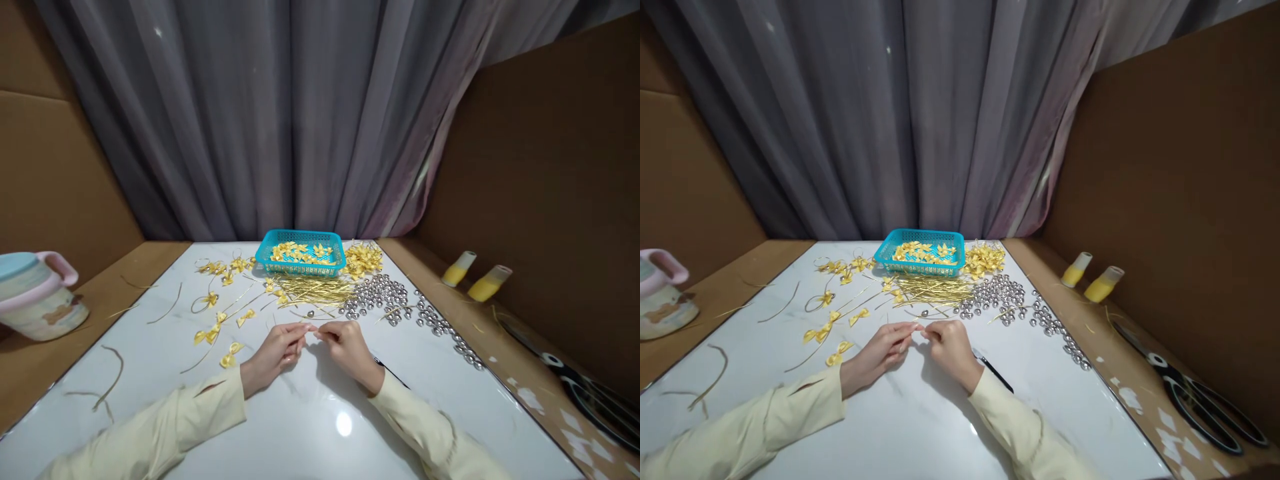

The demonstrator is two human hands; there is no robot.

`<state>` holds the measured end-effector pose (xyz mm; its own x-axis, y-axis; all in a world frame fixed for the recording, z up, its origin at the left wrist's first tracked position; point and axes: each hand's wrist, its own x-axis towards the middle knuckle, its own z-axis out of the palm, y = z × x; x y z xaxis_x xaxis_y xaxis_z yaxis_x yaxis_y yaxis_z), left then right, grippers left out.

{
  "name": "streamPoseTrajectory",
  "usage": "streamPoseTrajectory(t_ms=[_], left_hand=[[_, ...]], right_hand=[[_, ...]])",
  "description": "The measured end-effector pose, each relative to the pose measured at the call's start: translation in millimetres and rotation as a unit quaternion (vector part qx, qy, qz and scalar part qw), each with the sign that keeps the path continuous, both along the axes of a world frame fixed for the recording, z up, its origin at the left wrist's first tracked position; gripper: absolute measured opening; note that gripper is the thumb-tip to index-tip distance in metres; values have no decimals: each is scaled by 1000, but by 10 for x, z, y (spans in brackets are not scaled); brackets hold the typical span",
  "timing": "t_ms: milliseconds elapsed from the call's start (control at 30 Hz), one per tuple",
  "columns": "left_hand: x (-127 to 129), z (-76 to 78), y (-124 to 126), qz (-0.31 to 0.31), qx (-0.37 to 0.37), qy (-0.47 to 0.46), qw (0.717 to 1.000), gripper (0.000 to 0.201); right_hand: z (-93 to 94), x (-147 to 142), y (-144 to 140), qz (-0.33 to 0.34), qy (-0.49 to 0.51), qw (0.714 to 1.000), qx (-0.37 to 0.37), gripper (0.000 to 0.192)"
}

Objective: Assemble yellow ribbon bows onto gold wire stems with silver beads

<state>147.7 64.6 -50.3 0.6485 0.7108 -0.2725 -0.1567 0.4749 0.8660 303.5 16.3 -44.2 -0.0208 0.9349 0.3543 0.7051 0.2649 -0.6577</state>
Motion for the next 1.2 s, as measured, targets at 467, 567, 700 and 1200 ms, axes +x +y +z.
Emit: streamPoseTrajectory(t_ms=[467,567,700,1200], left_hand=[[23,-71,-60,-1,197,67,978,31],[25,-82,-76,4,252,91,964,28],[25,-47,-107,-1,296,113,948,23],[40,-24,-109,13,288,139,947,21]], right_hand=[[32,-12,-12,-34,-1,998,-58,21],[41,7,-6,-32,-4,997,-76,18],[58,21,-1,-21,-4,995,-93,18],[82,63,40,47,103,981,-158,22]])
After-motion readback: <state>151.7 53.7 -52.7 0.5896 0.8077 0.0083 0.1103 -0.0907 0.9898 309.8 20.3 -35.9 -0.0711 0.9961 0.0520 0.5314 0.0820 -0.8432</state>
